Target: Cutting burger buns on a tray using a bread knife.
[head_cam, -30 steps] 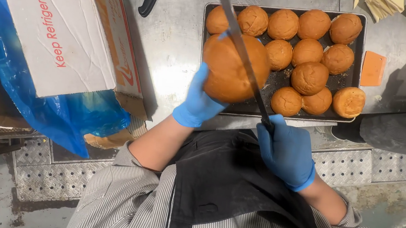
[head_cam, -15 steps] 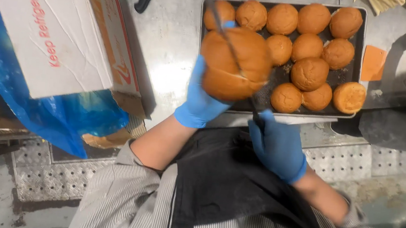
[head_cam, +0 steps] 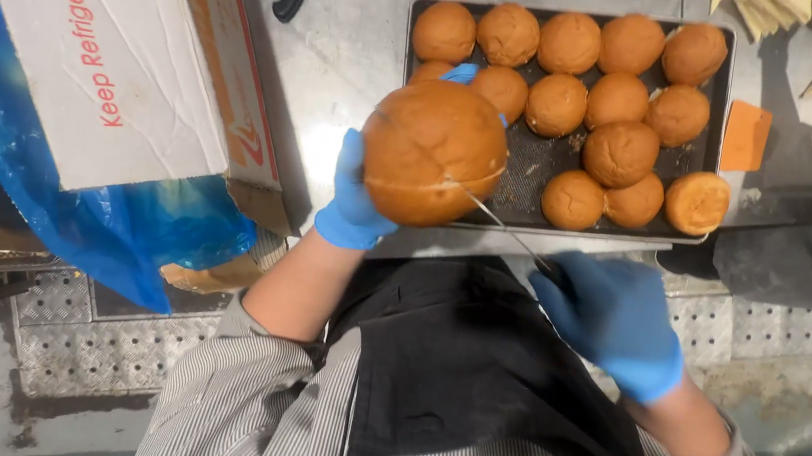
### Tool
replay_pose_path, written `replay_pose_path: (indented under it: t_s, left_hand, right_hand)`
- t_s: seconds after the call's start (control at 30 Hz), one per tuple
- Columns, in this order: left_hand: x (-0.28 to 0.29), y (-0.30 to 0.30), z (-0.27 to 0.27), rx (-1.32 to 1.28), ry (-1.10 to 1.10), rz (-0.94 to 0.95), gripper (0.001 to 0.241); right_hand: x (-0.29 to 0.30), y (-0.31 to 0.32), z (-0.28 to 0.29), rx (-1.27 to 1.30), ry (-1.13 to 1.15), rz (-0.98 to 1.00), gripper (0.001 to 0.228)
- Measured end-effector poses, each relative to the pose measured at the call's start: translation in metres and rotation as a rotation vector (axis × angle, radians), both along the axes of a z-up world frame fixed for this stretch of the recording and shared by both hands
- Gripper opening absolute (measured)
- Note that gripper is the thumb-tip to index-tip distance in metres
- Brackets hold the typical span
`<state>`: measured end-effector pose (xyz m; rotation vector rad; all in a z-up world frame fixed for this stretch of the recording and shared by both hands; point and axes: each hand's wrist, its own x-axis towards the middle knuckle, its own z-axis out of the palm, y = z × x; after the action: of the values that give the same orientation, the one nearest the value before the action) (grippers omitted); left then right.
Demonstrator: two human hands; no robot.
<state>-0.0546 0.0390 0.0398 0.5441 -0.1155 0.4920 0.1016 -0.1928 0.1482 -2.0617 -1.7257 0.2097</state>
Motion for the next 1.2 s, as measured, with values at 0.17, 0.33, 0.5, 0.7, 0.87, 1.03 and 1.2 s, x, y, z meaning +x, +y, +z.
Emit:
replay_pose_path:
  t_s: [0.17, 0.33, 0.5, 0.7, 0.87, 1.03, 1.2]
  left_hand:
    - [0.005, -0.001, -0.007, -0.433, -0.03, -0.112, 0.093]
    - [0.029, -0.018, -0.028, -0.552, -0.057, -0.018, 0.083]
    - [0.042, -0.029, 0.015, -0.278, -0.066, 0.197, 0.076]
    - [0.043, -0.049, -0.005, -0.1, 0.004, 0.12, 0.087]
    - [0.047, -0.022, -0.027, -0.397, -0.002, -0.019, 0.088]
    - [0.048, -0.049, -0.019, -0.38, 0.083, 0.012, 0.085]
    - [0.047, -0.028, -0.013, -0.468, -0.022, -0.008, 0.084]
  right_hand:
    - [-0.007, -0.008, 0.009, -0.022, 0.26, -0.146, 0.01]
    - [-0.026, 0.016, 0.0, -0.063, 0.388, -0.227, 0.015]
    - [-0.029, 0.018, -0.017, 0.063, 0.161, -0.113, 0.015]
    - [-0.028, 0.032, 0.006, 0.105, 0.26, -0.073, 0.009]
    - [-0.03, 0.021, -0.019, -0.029, 0.265, -0.106, 0.01]
    - [-0.034, 0.024, -0.021, 0.053, 0.227, -0.078, 0.009]
    - [-0.035, 0.022, -0.032, -0.138, 0.197, -0.176, 0.012]
